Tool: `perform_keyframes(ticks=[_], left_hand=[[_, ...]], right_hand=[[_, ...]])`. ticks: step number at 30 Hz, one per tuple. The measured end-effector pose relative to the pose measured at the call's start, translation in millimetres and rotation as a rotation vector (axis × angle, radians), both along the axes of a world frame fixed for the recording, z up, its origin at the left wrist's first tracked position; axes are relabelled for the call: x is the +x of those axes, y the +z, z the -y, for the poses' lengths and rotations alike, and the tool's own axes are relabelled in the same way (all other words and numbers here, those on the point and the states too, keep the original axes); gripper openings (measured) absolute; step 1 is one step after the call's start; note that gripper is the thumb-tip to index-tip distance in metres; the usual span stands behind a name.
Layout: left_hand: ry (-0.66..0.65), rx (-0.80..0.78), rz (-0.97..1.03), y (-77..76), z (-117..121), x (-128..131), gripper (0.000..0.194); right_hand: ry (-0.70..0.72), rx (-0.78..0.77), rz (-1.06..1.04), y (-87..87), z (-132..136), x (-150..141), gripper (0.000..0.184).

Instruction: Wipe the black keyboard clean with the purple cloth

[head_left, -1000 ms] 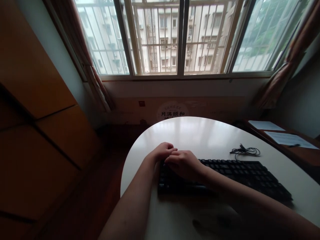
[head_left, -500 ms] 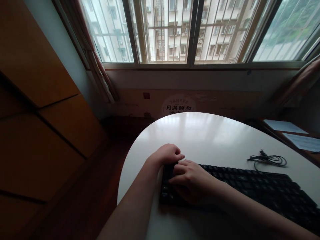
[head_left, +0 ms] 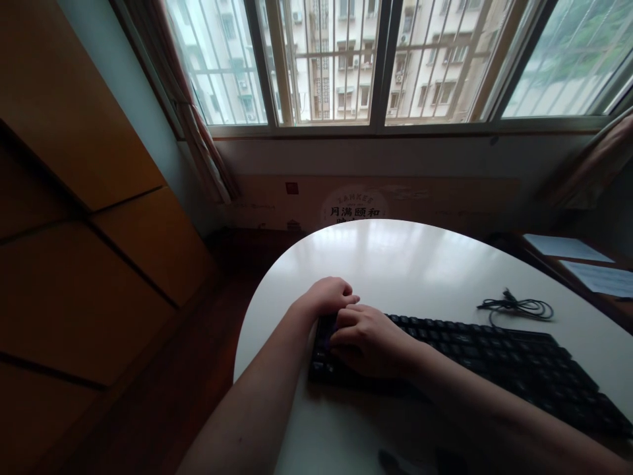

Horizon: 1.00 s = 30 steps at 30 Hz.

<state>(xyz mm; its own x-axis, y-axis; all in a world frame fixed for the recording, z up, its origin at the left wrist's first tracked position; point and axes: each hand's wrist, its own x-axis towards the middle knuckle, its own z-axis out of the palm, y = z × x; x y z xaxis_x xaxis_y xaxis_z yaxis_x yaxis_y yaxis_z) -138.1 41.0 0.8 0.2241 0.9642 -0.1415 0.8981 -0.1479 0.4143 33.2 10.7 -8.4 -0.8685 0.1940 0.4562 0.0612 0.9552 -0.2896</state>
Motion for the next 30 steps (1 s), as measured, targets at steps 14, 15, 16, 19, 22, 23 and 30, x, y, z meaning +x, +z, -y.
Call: perform_keyframes(ticks=[14, 15, 16, 19, 22, 23, 30], left_hand=[[0.005, 0.03, -0.016, -7.3, -4.0, -3.1, 0.044], [0.003, 0.031, -0.015, -6.2, -3.3, -2.8, 0.043], [0.001, 0.032, -0.012, -5.2, -2.8, -2.4, 0.043], [-0.003, 0.04, -0.006, -2.9, -1.9, -0.9, 0.042], [-0.008, 0.056, -0.027, -1.4, -1.9, 1.3, 0.04], [-0.006, 0.059, -0.035, -0.9, -1.8, 2.1, 0.038], [0.005, 0.038, -0.045, 0.6, -1.0, 4.9, 0.036]], right_hand=[[-0.006, 0.029, 0.204, 17.3, -0.1, -0.4, 0.021], [-0.009, 0.01, 0.225, 20.3, 0.7, 2.1, 0.021], [-0.017, -0.003, 0.243, 22.9, 1.7, 4.1, 0.022], [-0.044, -0.025, 0.272, 27.6, 5.3, 6.0, 0.022], [-0.05, -0.028, 0.253, 27.0, 9.3, 0.7, 0.023], [-0.049, -0.016, 0.244, 25.9, 10.6, -2.2, 0.023], [-0.049, 0.044, 0.249, 22.8, 12.4, -8.0, 0.023]])
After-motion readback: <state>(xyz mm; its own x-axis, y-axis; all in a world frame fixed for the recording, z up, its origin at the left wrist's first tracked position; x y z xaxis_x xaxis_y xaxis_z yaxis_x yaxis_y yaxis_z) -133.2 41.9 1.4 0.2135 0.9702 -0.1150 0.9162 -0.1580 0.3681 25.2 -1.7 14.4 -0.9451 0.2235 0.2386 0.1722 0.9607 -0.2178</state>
